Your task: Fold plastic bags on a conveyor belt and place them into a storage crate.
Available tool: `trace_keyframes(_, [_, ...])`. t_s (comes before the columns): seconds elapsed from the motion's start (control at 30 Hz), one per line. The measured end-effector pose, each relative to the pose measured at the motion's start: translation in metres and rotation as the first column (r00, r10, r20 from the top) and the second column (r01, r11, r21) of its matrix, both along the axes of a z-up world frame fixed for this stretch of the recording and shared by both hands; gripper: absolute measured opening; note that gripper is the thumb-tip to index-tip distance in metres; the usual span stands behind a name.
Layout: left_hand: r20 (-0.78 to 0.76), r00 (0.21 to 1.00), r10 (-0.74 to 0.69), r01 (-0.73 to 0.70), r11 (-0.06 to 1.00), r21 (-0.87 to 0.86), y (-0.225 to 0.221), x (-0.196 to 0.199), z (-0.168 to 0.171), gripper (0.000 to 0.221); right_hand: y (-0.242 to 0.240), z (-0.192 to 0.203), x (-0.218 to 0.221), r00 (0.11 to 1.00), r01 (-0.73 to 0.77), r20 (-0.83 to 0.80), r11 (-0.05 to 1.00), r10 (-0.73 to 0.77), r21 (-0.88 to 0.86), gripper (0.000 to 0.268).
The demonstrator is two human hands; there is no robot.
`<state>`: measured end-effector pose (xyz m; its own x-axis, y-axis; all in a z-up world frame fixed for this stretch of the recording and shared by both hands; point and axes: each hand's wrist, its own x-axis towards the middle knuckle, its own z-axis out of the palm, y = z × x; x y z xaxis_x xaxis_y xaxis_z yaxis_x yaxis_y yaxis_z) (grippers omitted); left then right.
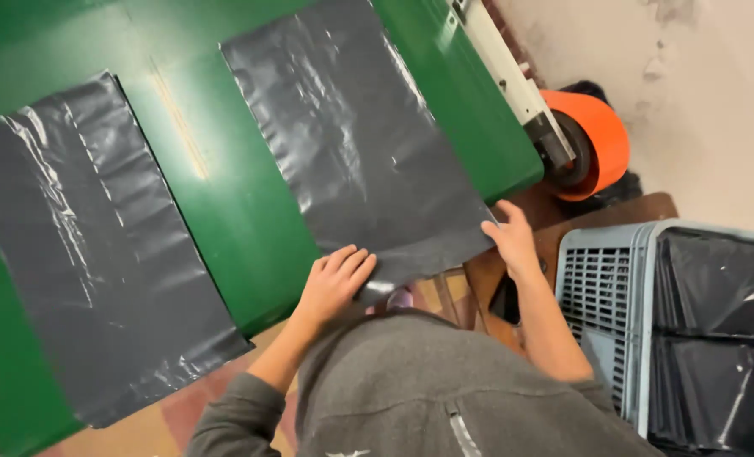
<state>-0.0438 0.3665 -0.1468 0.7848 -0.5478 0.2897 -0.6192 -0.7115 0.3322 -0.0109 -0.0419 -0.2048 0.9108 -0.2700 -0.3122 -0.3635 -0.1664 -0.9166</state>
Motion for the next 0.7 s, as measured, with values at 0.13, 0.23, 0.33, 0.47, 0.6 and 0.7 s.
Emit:
trace_keyframes(0.13, [-0.338, 0.941, -0.033, -0.097, 0.928, -0.359, 0.017, 0.003, 0.029, 0.048, -0.017, 0.051, 0.003, 0.977, -0.116, 0.201, 0.973, 0.074, 0.202, 0.064])
trace_keyframes(0.23, [-0.43, 0.9, -0.072, -0.21, 0.793, -0.572, 0.036, 0.016, 0.056, 0.026, 0.007, 0.103, 0.035, 0.992, -0.11, 0.106, 0.858, 0.066, 0.502, 0.028])
trace_keyframes(0.33, [-0.454, 0.888, -0.081, -0.282, 0.684, -0.673, 0.059, 0.055, 0.051, 0.019, 0.041, 0.117, 0.1, 0.97, -0.236, 0.18, 0.815, 0.164, 0.529, 0.031])
trace_keyframes(0.47, [-0.526, 0.822, 0.217, -0.541, 0.587, -0.603, 0.088, 0.146, 0.015, 0.02, 0.113, 0.11, 0.207, 0.963, -0.232, -0.005, 0.843, 0.268, 0.485, 0.068])
trace_keyframes(0.6, [-0.502, 0.751, 0.429, -0.658, 0.549, -0.515, 0.104, 0.22, -0.054, 0.026, 0.159, 0.06, 0.291, 0.952, -0.208, -0.138, 0.908, 0.273, 0.363, 0.056])
trace_keyframes(0.7, [-0.426, 0.728, 0.538, -0.686, 0.563, -0.462, 0.105, 0.24, -0.096, 0.028, 0.183, 0.024, 0.327, 0.94, -0.304, -0.213, 0.937, 0.266, -0.173, 0.039])
